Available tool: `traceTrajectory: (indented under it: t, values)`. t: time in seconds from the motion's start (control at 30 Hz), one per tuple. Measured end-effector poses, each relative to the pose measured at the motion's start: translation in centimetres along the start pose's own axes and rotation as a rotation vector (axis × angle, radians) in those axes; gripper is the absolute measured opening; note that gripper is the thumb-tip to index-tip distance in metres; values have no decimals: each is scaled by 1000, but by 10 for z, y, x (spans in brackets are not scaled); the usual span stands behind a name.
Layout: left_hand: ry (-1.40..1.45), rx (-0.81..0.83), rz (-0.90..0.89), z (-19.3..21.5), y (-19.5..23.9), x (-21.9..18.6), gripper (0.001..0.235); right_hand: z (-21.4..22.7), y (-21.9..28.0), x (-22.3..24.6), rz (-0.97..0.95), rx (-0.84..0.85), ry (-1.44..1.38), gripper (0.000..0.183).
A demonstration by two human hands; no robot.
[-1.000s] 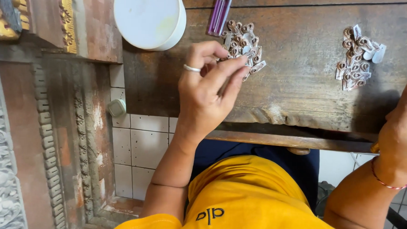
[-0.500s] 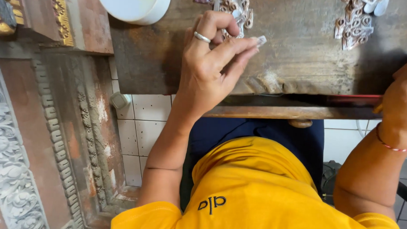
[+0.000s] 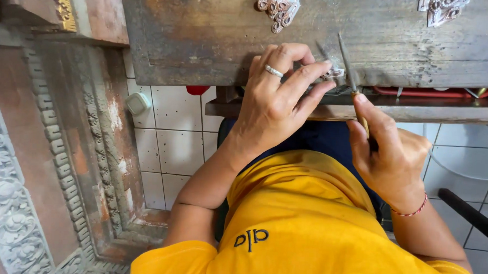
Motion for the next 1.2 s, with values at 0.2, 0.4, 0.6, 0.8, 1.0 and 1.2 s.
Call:
traceTrajectory:
  t: [0.2,0.4,0.6,0.8,1.0,1.2]
  values:
    - [7,19,-38,3,-5,-6,5,-18,0,-1,21,2,59,29]
    - [60,95,-39,-4,-3,-7,3,-18,0,-1,16,-11,59,28]
    - [145,94,24,-7,-9,-11,14,-6,18,-2,7,2,66,29]
    - [233,120,68,-5,-18,-12,27,-7,29,-4,-16,63,8,29]
    - [249,157,63,-4,-20,-12,24,-15,4,-8,1,54,78,31]
    - [257,148,107,-5,-20,-12,25,-14,22,-11,20,90,39,31]
Point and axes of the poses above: each hand's wrist, its own y-axis away from the middle knuckle, its own z-axis out of the back of the hand, x = y × z, the point moved 6 cm from there along -y, towards the middle knuckle, and after that the axes turned 9 degrees about -y, right-handed, at the moved point
